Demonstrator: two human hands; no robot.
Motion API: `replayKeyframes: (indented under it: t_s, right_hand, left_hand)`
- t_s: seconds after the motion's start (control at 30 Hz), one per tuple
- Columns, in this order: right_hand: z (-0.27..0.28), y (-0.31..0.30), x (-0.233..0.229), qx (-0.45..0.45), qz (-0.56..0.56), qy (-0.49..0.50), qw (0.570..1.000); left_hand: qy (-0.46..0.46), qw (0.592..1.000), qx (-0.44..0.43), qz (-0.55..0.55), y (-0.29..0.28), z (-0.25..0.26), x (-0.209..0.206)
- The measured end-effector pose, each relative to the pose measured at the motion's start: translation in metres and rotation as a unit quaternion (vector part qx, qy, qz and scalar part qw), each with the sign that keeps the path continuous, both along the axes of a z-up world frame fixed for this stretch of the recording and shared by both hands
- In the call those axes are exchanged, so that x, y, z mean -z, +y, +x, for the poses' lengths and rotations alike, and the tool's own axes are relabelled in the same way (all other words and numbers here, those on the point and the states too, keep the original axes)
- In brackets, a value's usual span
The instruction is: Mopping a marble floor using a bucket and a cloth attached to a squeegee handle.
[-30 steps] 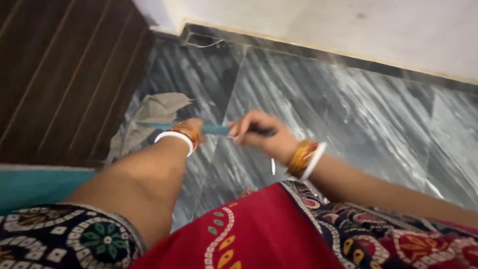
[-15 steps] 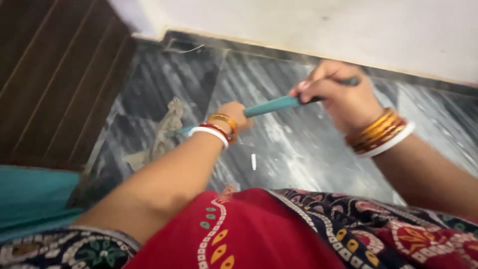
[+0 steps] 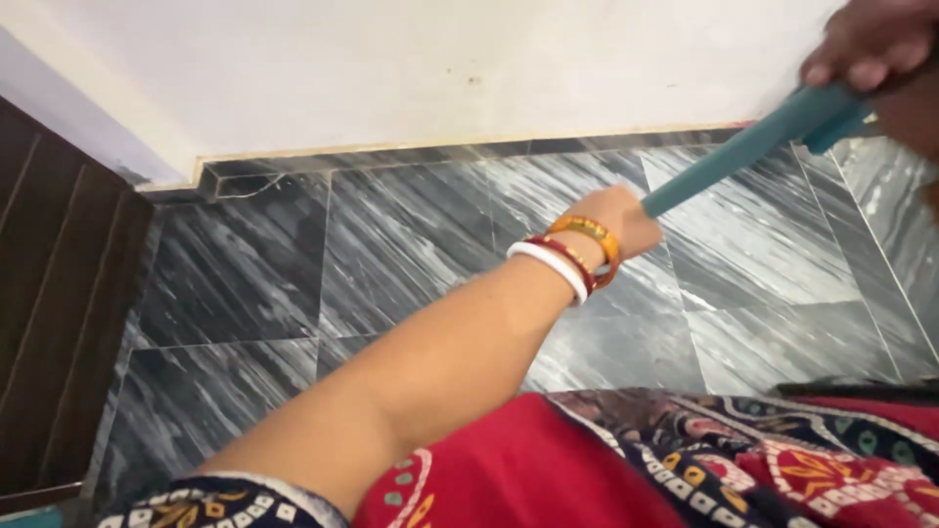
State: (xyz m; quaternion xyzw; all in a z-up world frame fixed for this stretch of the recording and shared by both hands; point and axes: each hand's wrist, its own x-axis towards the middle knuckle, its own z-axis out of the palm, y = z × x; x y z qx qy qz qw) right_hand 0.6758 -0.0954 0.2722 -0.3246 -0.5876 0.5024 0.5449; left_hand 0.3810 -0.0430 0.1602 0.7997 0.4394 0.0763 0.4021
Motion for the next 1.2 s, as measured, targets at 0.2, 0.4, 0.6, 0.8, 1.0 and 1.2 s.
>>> replayKeyframes:
  t_s: [0.2, 0.4, 0.6, 0.8, 1.0, 1.2]
  right_hand:
    - [-0.150, 0.036, -0.004, -0.042, -0.002, -0.017, 0.999]
    - [-0.303, 0.066, 0.071, -0.187, -0.060, 0.073, 0.978]
    - [-0.458, 0.040, 0.158, -0.364, -0.123, 0.029, 0.923]
    - [-0.489, 0.004, 0.185, -0.474, -0.091, -0.030, 0.876]
    - [-0.393, 0.036, 0.132, -0.365, -0.084, -0.039, 0.926]
    - [-0.222, 0.062, 0.041, -0.224, 0.053, -0.105, 0.967]
  left_hand:
    - [0.033, 0.994, -0.099, -0.033, 0.008, -0.091, 0.016]
    - [0.118, 0.967, -0.226, -0.020, -0.001, -0.259, 0.103]
    - [0.247, 0.915, -0.312, -0.068, -0.058, -0.459, 0.226]
    - [0.351, 0.873, -0.323, -0.105, -0.117, -0.502, 0.254]
    - [0.291, 0.898, -0.326, -0.046, -0.087, -0.371, 0.165]
    - [0.193, 0.936, -0.295, -0.019, -0.046, -0.173, 0.070]
